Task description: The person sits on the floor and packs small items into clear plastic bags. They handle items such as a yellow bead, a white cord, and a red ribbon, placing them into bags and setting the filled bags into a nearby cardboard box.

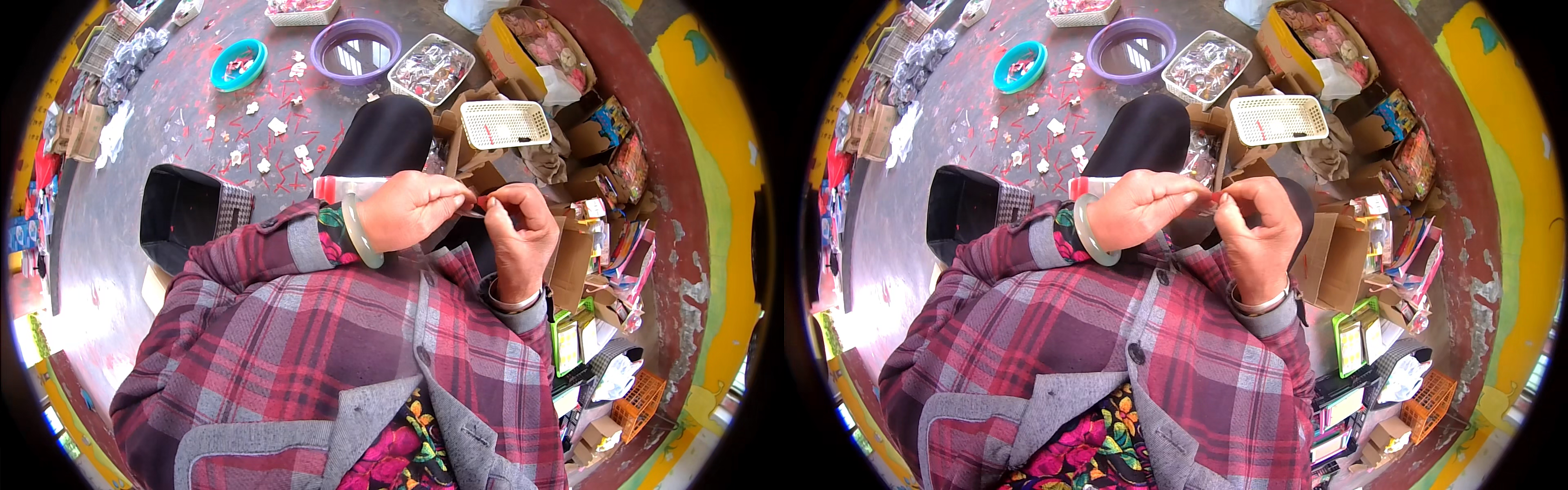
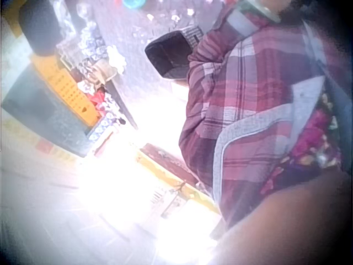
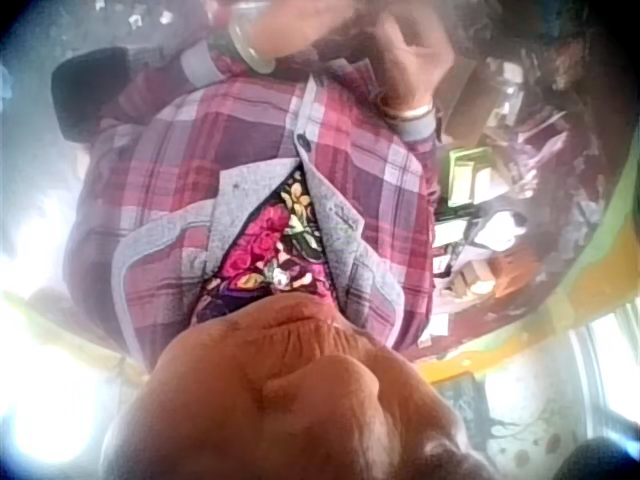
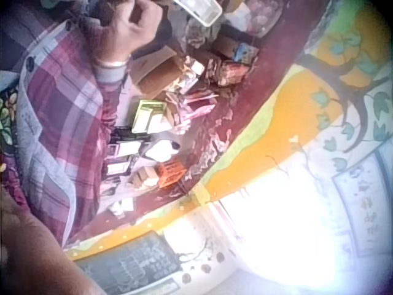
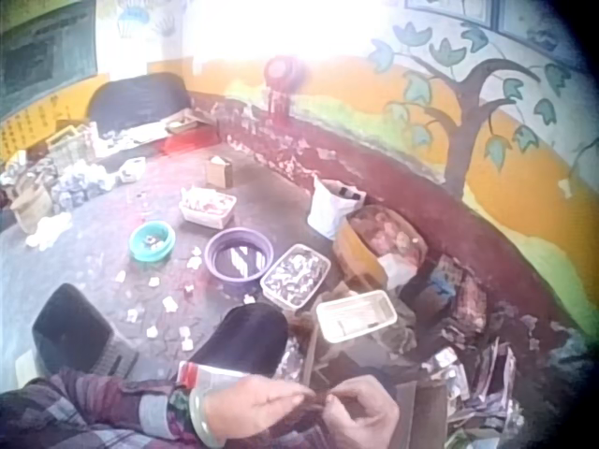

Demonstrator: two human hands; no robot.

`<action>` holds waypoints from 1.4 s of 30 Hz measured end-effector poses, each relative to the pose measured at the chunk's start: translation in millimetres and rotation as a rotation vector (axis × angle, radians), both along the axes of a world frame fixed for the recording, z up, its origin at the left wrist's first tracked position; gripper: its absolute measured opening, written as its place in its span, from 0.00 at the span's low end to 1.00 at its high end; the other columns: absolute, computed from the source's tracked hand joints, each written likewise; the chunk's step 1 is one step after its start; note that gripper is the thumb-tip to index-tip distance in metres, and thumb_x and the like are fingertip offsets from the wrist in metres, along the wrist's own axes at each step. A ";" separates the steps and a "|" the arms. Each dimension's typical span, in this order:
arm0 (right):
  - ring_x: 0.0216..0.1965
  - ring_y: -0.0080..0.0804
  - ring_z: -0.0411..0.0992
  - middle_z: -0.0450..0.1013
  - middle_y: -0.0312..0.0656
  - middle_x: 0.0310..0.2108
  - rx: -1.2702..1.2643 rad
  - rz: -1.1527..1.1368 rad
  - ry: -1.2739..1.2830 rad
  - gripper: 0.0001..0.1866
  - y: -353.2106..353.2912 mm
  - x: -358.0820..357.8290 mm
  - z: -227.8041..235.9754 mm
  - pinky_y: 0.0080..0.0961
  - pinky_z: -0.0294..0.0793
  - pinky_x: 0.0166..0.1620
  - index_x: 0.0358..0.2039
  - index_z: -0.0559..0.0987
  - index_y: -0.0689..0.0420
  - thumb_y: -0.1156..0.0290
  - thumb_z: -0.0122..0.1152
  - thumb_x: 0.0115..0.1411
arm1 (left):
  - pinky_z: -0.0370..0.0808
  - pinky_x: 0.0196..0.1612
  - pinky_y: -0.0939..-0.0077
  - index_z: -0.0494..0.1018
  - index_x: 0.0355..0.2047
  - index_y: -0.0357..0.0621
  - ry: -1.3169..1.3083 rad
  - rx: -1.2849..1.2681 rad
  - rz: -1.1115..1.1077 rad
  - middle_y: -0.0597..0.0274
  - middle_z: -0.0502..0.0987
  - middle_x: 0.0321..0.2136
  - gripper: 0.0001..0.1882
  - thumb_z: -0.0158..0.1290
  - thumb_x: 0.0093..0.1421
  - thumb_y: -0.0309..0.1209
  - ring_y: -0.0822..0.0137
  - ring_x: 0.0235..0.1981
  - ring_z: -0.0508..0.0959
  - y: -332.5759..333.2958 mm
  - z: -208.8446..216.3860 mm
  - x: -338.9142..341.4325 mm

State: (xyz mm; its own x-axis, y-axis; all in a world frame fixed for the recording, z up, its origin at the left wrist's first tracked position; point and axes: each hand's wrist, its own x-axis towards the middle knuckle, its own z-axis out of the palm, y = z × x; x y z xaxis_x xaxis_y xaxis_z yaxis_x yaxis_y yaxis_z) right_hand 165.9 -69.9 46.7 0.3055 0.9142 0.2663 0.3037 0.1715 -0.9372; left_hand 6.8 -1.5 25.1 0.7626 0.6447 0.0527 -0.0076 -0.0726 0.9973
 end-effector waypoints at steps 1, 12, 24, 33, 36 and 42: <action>0.25 0.18 0.66 0.69 0.35 0.24 -0.024 -0.002 0.112 0.04 -0.5 2.8 -1.6 0.15 0.66 0.30 0.24 0.74 0.63 0.84 0.55 0.47 | 0.72 0.40 0.77 0.70 0.42 0.32 -0.057 -0.130 -0.004 0.56 0.76 0.34 0.13 0.42 0.61 0.27 0.69 0.36 0.76 -0.1 -0.9 0.2; 0.26 0.19 0.64 0.70 0.35 0.25 -0.002 -0.156 0.631 0.04 -25.2 54.5 -17.6 0.13 0.62 0.32 0.30 0.75 0.64 0.81 0.56 0.51 | 0.73 0.45 0.73 0.68 0.43 0.30 -0.168 -0.718 0.013 0.50 0.73 0.41 0.14 0.40 0.62 0.27 0.64 0.42 0.75 7.0 6.2 -2.5; 0.26 0.16 0.63 0.71 0.32 0.25 -0.126 -0.733 0.352 0.05 -180.8 156.1 -59.5 0.12 0.62 0.31 0.31 0.77 0.63 0.78 0.59 0.52 | 0.72 0.47 0.65 0.66 0.44 0.29 -0.204 -0.680 -0.008 0.47 0.72 0.42 0.14 0.39 0.63 0.28 0.58 0.46 0.72 7.6 5.4 -2.8; 0.20 0.14 0.62 0.69 0.28 0.20 -0.491 -0.940 0.172 0.04 -290.2 193.9 -170.2 0.12 0.60 0.25 0.28 0.78 0.59 0.73 0.59 0.52 | 0.72 0.47 0.66 0.66 0.45 0.29 -0.226 -0.610 -0.037 0.47 0.71 0.44 0.15 0.38 0.63 0.27 0.56 0.47 0.72 5.1 11.1 0.6; 0.21 0.15 0.64 0.70 0.29 0.21 -0.594 -0.942 0.137 0.06 -314.7 200.4 -200.2 0.13 0.63 0.26 0.29 0.78 0.58 0.71 0.60 0.51 | 0.72 0.47 0.67 0.65 0.45 0.30 -0.222 -0.615 -0.035 0.48 0.71 0.43 0.15 0.38 0.63 0.27 0.57 0.47 0.72 4.1 10.4 0.9; 0.25 0.18 0.67 0.74 0.33 0.24 -0.779 -0.897 0.111 0.07 -324.1 195.9 -210.0 0.16 0.65 0.31 0.27 0.80 0.60 0.71 0.59 0.49 | 0.72 0.47 0.65 0.65 0.46 0.29 -0.226 -0.618 -0.031 0.47 0.70 0.44 0.15 0.38 0.63 0.27 0.56 0.47 0.71 3.8 8.0 0.8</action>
